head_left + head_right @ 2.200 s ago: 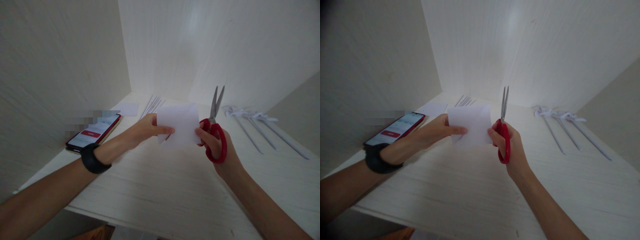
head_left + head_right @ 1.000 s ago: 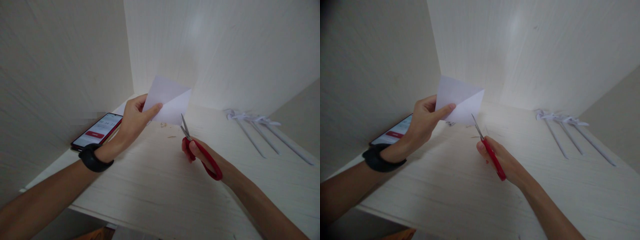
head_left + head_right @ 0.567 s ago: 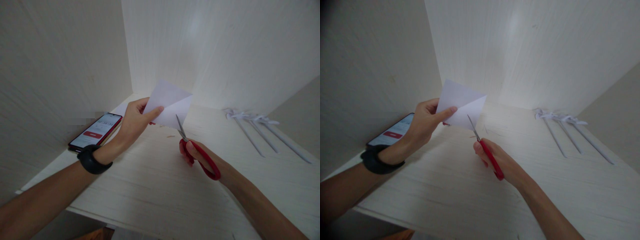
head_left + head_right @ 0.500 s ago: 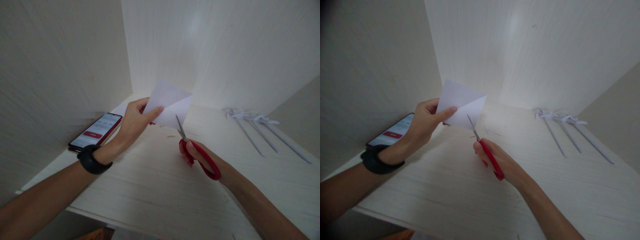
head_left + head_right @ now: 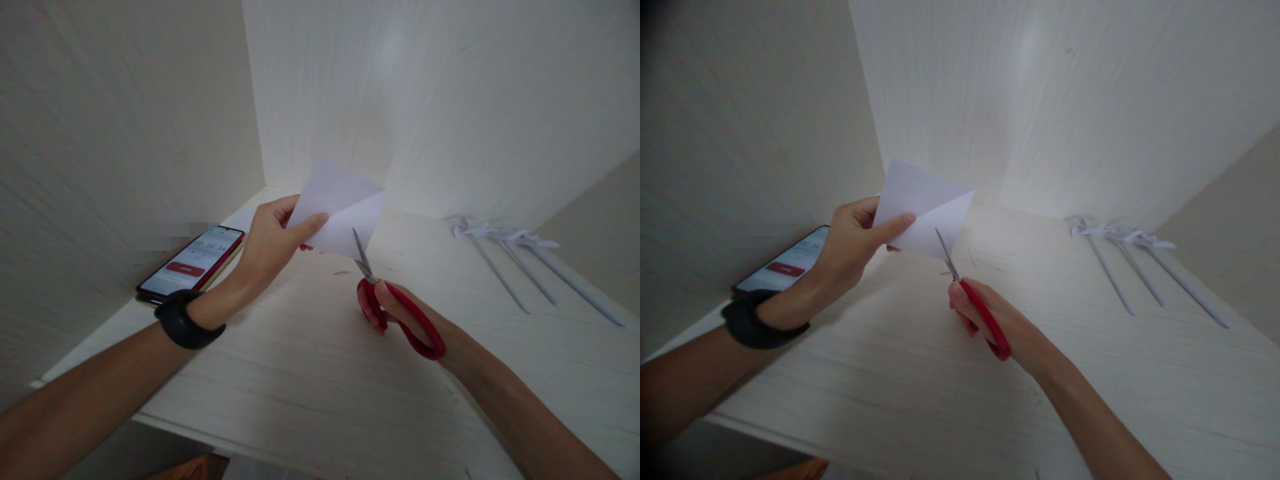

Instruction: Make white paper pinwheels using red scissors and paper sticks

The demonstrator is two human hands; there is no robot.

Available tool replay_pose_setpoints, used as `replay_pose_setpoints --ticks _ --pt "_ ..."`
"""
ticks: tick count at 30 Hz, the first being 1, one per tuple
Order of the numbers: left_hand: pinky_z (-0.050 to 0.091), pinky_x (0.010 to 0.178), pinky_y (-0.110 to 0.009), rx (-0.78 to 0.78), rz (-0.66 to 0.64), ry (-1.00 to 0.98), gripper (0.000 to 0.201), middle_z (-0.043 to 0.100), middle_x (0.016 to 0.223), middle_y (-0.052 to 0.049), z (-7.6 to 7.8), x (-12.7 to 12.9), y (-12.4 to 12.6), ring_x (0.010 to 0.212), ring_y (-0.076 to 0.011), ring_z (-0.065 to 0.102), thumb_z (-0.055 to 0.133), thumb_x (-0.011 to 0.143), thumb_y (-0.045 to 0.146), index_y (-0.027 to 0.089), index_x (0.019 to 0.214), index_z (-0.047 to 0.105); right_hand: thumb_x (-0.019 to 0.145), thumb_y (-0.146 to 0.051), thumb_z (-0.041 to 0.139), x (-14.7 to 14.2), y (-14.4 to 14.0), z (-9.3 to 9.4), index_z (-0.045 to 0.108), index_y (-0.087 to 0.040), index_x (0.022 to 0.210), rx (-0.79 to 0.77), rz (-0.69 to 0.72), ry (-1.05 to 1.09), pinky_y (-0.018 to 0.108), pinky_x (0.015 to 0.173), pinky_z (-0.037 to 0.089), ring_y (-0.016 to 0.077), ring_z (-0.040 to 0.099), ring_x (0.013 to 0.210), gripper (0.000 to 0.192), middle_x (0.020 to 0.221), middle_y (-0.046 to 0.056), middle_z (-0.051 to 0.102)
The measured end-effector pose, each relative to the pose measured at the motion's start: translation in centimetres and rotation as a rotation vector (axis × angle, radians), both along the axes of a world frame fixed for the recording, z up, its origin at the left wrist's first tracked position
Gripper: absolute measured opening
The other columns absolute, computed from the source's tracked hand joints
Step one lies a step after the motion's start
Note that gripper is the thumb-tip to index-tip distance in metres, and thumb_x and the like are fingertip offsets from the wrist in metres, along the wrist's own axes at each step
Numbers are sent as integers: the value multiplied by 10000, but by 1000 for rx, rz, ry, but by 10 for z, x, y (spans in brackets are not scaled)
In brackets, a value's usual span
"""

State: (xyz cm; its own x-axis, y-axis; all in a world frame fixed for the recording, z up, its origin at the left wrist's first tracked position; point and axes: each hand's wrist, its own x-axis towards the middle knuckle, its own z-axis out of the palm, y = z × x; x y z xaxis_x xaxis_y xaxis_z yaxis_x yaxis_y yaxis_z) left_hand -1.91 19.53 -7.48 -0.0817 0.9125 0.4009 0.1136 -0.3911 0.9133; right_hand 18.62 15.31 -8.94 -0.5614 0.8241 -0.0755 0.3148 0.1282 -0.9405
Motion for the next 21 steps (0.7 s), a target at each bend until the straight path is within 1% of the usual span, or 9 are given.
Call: replay_pose_setpoints --ticks 5,11,15,21 --pt "398 432 -216 28 7 9 159 572 612 9 -2 0 2 538 -116 505 701 699 335 184 688 654 791 -813 348 1 0 0 386 -217 711 -52 -20 -16 280 548 307 121 371 574 602 644 -26 395" --pt "382 419 -205 43 -9 13 158 559 601 12 -3 -1 4 519 -104 487 705 700 324 178 677 649 810 -798 336 1 0 0 371 -214 672 -28 -2 -20 281 548 299 115 366 571 601 639 -22 398" --pt "374 411 -201 35 -13 -6 148 567 611 10 -3 -1 4 518 -102 482 709 693 316 178 693 656 823 -785 336 2 1 -2 383 -214 703 -46 -9 -11 281 549 298 117 370 572 585 642 -26 399" --pt "371 410 -200 44 -21 -5 144 559 605 14 -3 0 4 513 -99 474 707 697 309 177 683 653 848 -762 323 6 1 -6 372 -211 685 -20 1 -17 276 536 291 112 365 570 577 655 -18 414"
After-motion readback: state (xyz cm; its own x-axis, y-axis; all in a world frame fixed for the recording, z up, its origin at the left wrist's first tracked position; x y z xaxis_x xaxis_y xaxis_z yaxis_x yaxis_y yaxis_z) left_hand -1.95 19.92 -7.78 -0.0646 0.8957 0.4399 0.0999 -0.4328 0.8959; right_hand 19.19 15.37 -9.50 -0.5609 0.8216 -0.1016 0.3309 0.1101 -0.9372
